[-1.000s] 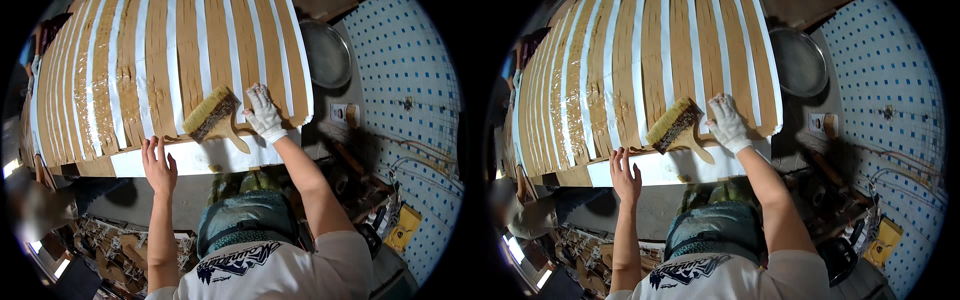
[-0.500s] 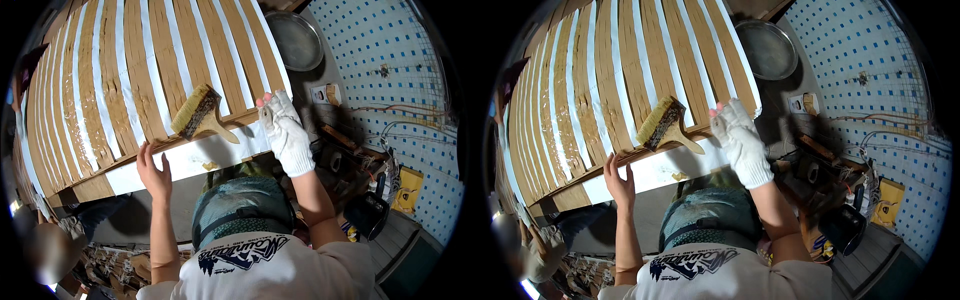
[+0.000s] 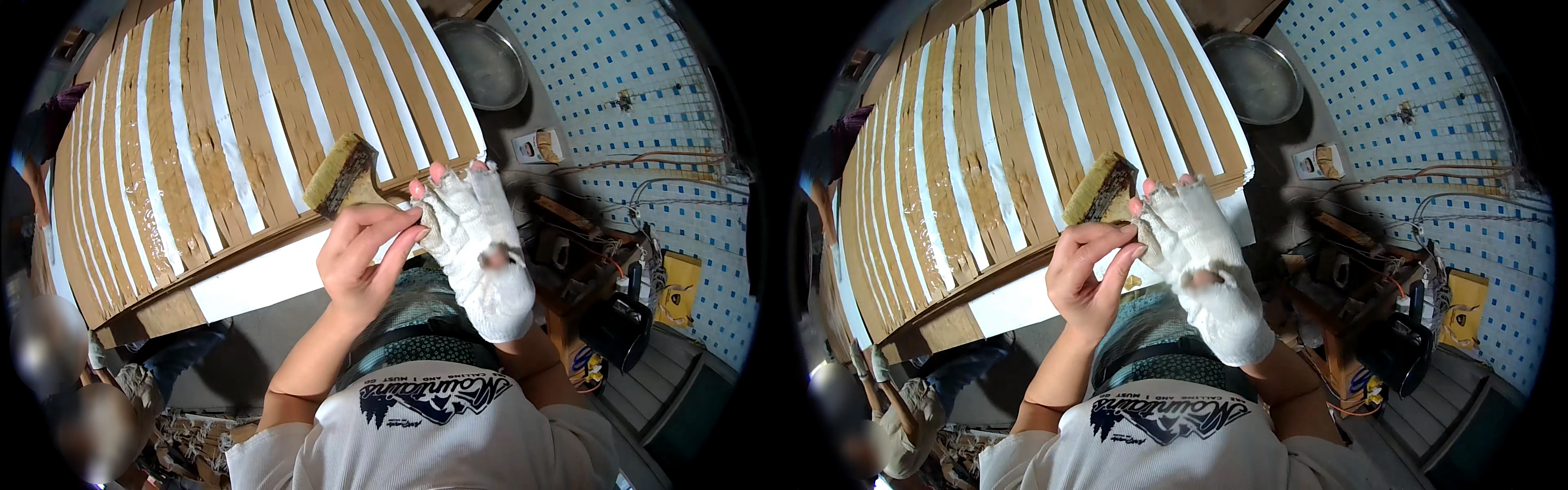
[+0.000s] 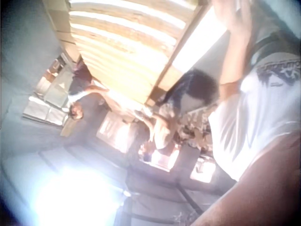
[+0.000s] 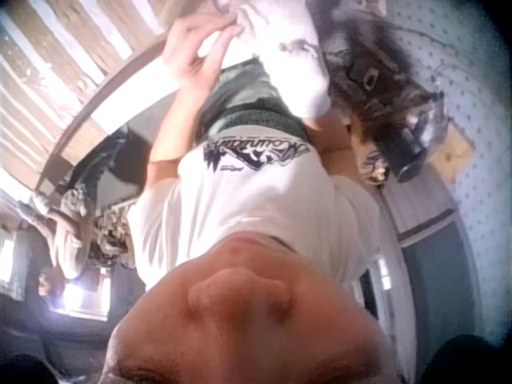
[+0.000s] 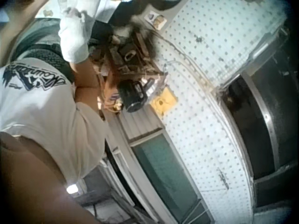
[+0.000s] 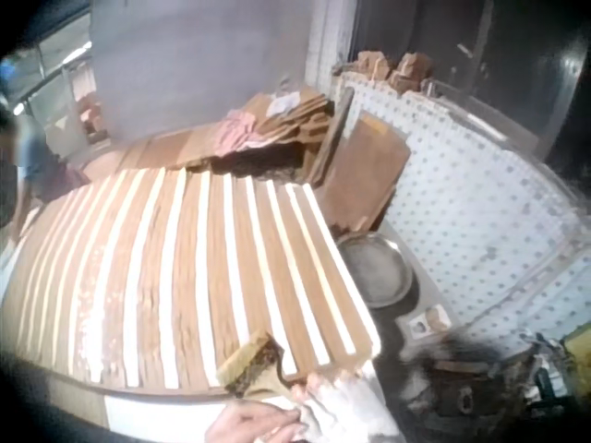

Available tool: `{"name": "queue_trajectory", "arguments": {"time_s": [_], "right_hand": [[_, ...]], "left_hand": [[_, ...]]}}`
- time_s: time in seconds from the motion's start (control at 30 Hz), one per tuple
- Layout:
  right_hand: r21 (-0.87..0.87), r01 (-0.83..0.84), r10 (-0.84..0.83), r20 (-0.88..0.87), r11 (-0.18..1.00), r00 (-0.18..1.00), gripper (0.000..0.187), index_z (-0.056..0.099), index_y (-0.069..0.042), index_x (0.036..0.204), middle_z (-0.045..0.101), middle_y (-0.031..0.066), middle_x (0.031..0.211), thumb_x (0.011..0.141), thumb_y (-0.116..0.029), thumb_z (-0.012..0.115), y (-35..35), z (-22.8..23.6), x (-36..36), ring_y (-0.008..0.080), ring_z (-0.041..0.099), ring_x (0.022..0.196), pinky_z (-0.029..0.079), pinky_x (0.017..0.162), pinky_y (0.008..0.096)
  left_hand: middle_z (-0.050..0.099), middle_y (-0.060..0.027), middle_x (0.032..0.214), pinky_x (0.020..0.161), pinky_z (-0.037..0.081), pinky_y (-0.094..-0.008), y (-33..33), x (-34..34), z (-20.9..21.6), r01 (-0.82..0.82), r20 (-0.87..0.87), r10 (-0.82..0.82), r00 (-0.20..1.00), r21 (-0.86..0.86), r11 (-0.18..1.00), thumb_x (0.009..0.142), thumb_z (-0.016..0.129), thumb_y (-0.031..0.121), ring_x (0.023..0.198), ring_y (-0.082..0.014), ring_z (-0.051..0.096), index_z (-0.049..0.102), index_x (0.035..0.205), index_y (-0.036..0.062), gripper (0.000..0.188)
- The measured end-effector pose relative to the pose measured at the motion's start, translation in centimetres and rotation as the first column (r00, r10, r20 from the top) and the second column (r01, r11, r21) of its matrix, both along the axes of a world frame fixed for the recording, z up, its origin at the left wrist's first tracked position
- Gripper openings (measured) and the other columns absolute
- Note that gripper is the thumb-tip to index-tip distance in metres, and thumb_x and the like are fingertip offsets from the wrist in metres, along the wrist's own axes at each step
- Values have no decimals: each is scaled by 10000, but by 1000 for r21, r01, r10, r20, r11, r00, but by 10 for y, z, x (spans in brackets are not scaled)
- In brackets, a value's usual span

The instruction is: The person repeatedly brushes a liquid onto a large flat sheet of paper that has white stripes, then lifts and repositions the sheet. The person uses a brush and a metal bowl containing the liquid. Another person is visible in the background handling similar sheets.

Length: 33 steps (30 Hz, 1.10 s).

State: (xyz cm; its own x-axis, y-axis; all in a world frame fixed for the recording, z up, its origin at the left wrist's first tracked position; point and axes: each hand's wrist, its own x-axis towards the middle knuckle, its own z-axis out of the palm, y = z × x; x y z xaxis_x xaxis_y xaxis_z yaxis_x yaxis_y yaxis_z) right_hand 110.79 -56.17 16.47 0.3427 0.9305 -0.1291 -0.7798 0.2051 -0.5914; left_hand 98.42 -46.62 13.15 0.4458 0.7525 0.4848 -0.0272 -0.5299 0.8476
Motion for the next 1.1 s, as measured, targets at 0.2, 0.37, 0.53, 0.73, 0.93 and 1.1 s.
{"name": "queue_trajectory", "arguments": {"time_s": [0.2, 0.37, 0.53, 0.73, 0.93, 1.1], "right_hand": [[60, 1, -16, 252, 998, 968, 1010, 156, -86, 1601, 196, 173, 1653, 860, -358, 787, -1, 2, -3, 364, 235, 1514, 245, 1215, 495], [207, -180, 40, 543, 962, 839, 971, 186, -87, 1593, 189, 190, 1650, 874, -393, 762, 9, -11, 5, 369, 228, 1518, 253, 1208, 509], [34, -259, 205, 515, 965, 832, 944, 164, -75, 1593, 243, 227, 1621, 910, -416, 719, 25, -1, 7, 403, 287, 1487, 364, 1159, 489], [-102, -300, 315, 187, 948, 931, 831, 225, -3, 1560, 410, 253, 1520, 946, -317, 688, 56, -28, 1, 388, 443, 1396, 423, 1127, 492], [-542, -200, 425, 328, 816, 844, 531, 310, 27, 1525, 486, 251, 1447, 1086, -254, 413, 36, -146, 39, 334, 538, 1311, 446, 1118, 428], [-749, -62, 446, 324, 660, 834, 573, 342, 33, 1507, 607, 155, 1244, 1035, -211, 556, 10, -241, 72, 218, 636, 1085, 549, 931, 309]], "left_hand": [[632, -91, 919, 662, 519, -294, 0, -3, 10, -31, -49, 32, 998, 35, 999, 761, 825, -14, 790, -195, 649, 740, 988, -16, 243], [646, -103, 921, 699, 515, -305, -1, -12, 12, -81, -69, 82, 994, 24, 996, 793, 789, -38, 803, -209, 643, 708, 947, -26, 175], [637, -102, 946, 711, 528, -299, -1, -29, 5, -57, 75, 89, 993, -355, 933, 872, 729, -16, 801, -190, 646, 712, 944, -35, 76], [622, -93, 938, 768, 551, -320, -12, -55, -8, 24, 257, 290, 922, -785, 619, 963, 636, 27, 828, -187, 670, 697, 972, -54, 102], [667, -89, 924, 769, 557, -313, -52, -108, -115, -108, -2, 556, 831, -982, 157, 1043, 542, 166, 800, -171, 671, 673, 1101, -32, 244], [663, -118, 980, 802, 587, -349, -126, -185, -261, -144, -398, 738, 545, -912, -385, 1071, 424, 158, 855, -222, 663, 603, 1164, -47, 287]]}}
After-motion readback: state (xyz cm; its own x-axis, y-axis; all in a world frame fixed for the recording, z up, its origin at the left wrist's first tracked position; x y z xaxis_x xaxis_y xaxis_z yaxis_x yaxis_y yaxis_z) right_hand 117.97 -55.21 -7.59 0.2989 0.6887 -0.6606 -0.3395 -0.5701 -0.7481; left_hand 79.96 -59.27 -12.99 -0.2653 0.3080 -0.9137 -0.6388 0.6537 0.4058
